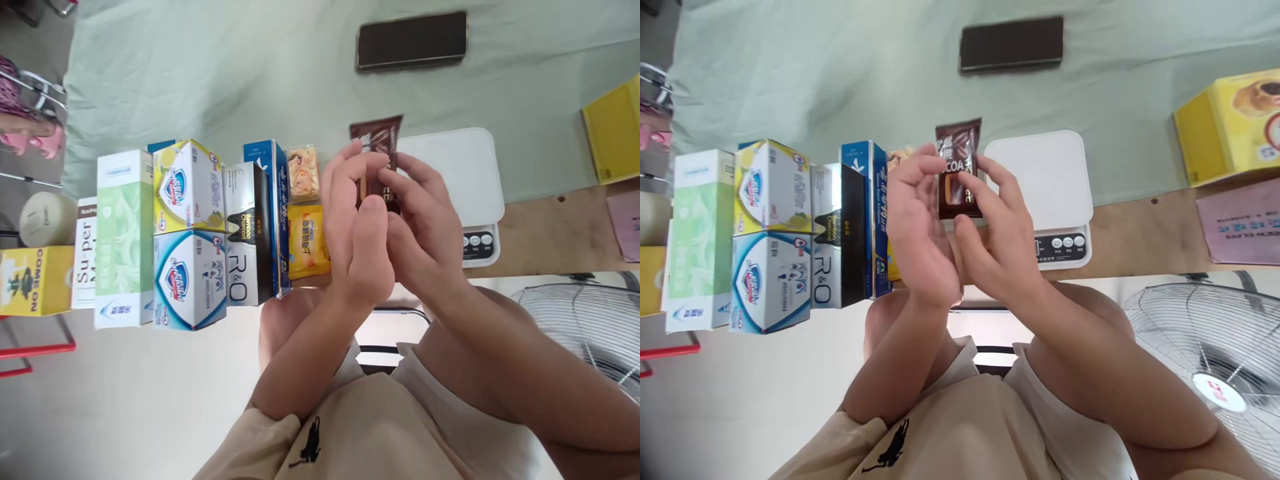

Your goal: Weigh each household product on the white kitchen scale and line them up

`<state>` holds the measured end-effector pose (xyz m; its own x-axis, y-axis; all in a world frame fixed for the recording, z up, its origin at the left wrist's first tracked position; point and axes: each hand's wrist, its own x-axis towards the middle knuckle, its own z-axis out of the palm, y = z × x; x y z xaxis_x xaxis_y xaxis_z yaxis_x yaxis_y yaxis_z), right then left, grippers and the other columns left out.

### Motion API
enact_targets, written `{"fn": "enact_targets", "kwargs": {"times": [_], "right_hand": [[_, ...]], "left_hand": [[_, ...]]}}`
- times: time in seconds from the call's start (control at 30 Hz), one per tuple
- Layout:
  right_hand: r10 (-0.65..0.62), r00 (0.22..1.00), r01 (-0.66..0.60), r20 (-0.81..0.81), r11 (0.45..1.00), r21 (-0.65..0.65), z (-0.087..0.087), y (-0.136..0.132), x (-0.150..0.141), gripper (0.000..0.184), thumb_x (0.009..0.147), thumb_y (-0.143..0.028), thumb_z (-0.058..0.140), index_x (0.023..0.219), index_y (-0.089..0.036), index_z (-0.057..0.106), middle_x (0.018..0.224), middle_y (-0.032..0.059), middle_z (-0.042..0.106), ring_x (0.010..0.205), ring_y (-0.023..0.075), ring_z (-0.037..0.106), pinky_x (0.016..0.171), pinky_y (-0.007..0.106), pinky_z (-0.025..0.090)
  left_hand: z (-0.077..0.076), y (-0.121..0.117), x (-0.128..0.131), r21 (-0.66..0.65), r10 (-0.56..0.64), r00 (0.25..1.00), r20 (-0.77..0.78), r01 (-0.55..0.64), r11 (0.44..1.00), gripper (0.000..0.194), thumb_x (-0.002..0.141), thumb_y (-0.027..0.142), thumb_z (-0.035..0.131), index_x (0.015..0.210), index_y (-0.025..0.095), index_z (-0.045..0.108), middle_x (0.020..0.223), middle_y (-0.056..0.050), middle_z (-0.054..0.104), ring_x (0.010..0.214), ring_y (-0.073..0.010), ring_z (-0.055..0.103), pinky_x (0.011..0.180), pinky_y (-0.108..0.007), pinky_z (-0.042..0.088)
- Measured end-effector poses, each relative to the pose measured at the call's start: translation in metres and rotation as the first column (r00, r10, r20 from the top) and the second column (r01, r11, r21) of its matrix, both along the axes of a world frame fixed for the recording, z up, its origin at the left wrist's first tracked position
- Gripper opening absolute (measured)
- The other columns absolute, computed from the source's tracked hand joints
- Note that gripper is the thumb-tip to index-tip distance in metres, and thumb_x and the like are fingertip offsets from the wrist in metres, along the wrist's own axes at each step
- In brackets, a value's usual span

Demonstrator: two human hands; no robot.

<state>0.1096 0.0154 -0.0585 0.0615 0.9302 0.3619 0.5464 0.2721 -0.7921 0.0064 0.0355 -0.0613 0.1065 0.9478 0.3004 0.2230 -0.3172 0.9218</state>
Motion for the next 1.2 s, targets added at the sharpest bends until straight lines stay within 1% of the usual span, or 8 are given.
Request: {"fn": "enact_targets", "kwargs": {"times": [0.1, 0.27, 0.43, 0.6, 0.77, 0.97, 1.1, 1.2], "right_hand": [[0.079, 0.993, -0.084, -0.088, 0.995, -0.045, 0.001, 0.006, -0.018, 0.04, 0.098, -0.026, 0.055, 0.137, -0.025, 0.061, 0.154, 0.013, 0.057, 0.145, 0.0253, 0.057, 0.118, 0.049, 0.057], [0.134, 0.979, -0.154, -0.156, 0.981, -0.12, 0.001, 0.021, -0.05, 0.047, 0.094, -0.026, 0.055, 0.139, -0.011, 0.062, 0.158, 0.0201, 0.054, 0.149, 0.0249, 0.055, 0.123, 0.046, 0.052], [0.202, 0.958, -0.259, -0.204, 0.912, -0.317, 0.003, 0.024, -0.062, 0.047, 0.098, -0.031, 0.048, 0.143, -0.021, 0.056, 0.16, 0.0106, 0.056, 0.147, 0.0293, 0.057, 0.122, 0.057, 0.052], [0.21, 0.974, -0.225, -0.083, 0.935, -0.274, 0.004, 0.015, -0.055, 0.044, 0.1, -0.028, 0.047, 0.143, -0.026, 0.054, 0.152, 0.0059, 0.063, 0.142, 0.0278, 0.062, 0.114, 0.052, 0.06], [0.203, 0.96, -0.212, -0.194, 0.977, -0.027, 0.012, 0.005, -0.045, 0.036, 0.098, -0.023, 0.047, 0.131, -0.02, 0.06, 0.139, 0.0094, 0.071, 0.13, 0.021, 0.068, 0.113, 0.044, 0.059], [0.112, 0.958, -0.091, -0.262, 0.992, 0.091, 0.017, -0.009, -0.016, 0.027, 0.094, -0.02, 0.049, 0.118, -0.022, 0.061, 0.117, 0.0061, 0.074, 0.113, 0.0205, 0.071, 0.101, 0.045, 0.062], [0.043, 0.953, 0.008, -0.299, 0.986, 0.168, 0.018, -0.022, 0.018, 0.021, 0.095, -0.02, 0.047, 0.11, -0.029, 0.058, 0.109, 0.0046, 0.07, 0.104, 0.0219, 0.07, 0.092, 0.046, 0.063], [-0.126, 0.961, 0.169, -0.246, 0.972, 0.162, 0.023, -0.034, 0.044, 0.015, 0.095, -0.02, 0.046, 0.1, -0.031, 0.055, 0.098, 0.0016, 0.067, 0.09, 0.0205, 0.068, 0.084, 0.044, 0.061]], "left_hand": [[0.016, 0.003, -0.011, 0.094, 0.186, 0.976, 0.113, -0.197, 0.976, 0.042, 0.102, 0.065, 0.028, 0.118, 0.036, 0.054, 0.14, -0.002, 0.058, 0.145, -0.0285, 0.053, 0.12, -0.056, 0.05], [0.03, 0.019, -0.039, 0.38, 0.322, 0.942, 0.096, -0.333, 0.863, 0.027, 0.104, 0.05, 0.038, 0.101, 0.034, 0.059, 0.101, 0.001, 0.063, 0.114, -0.022, 0.065, 0.134, -0.056, 0.033], [0.025, 0.025, -0.052, 0.333, 0.338, 0.931, 0.139, -0.365, 0.869, 0.035, 0.102, 0.062, 0.038, 0.099, 0.035, 0.061, 0.104, 0.0, 0.063, 0.114, -0.0235, 0.064, 0.136, -0.055, 0.03], [0.022, 0.022, -0.049, 0.258, 0.297, 0.927, 0.229, -0.352, 0.9, 0.026, 0.099, 0.048, 0.049, 0.093, 0.029, 0.065, 0.101, -0.004, 0.063, 0.112, -0.0237, 0.062, 0.134, -0.05, 0.036], [0.023, 0.022, -0.039, 0.268, 0.246, 0.929, 0.275, -0.32, 0.909, 0.024, 0.099, 0.048, 0.049, 0.093, 0.03, 0.064, 0.098, -0.004, 0.062, 0.107, -0.0224, 0.062, 0.128, -0.048, 0.043], [0.021, 0.011, -0.009, 0.163, 0.145, 0.953, 0.268, -0.193, 0.968, 0.022, 0.102, 0.047, 0.044, 0.105, 0.033, 0.061, 0.113, -0.004, 0.064, 0.133, -0.0253, 0.059, 0.125, -0.051, 0.044], [0.022, 0.004, 0.024, 0.212, 0.006, 0.991, 0.131, -0.034, 0.977, 0.032, 0.101, 0.06, 0.043, 0.112, 0.034, 0.058, 0.118, -0.003, 0.066, 0.126, -0.0266, 0.062, 0.114, -0.05, 0.05], [0.022, -0.003, 0.058, 0.199, -0.147, 0.989, 0.022, 0.14, 0.97, 0.03, 0.105, 0.054, 0.036, 0.118, 0.033, 0.054, 0.131, -0.005, 0.066, 0.13, -0.0248, 0.061, 0.112, -0.048, 0.05]]}}
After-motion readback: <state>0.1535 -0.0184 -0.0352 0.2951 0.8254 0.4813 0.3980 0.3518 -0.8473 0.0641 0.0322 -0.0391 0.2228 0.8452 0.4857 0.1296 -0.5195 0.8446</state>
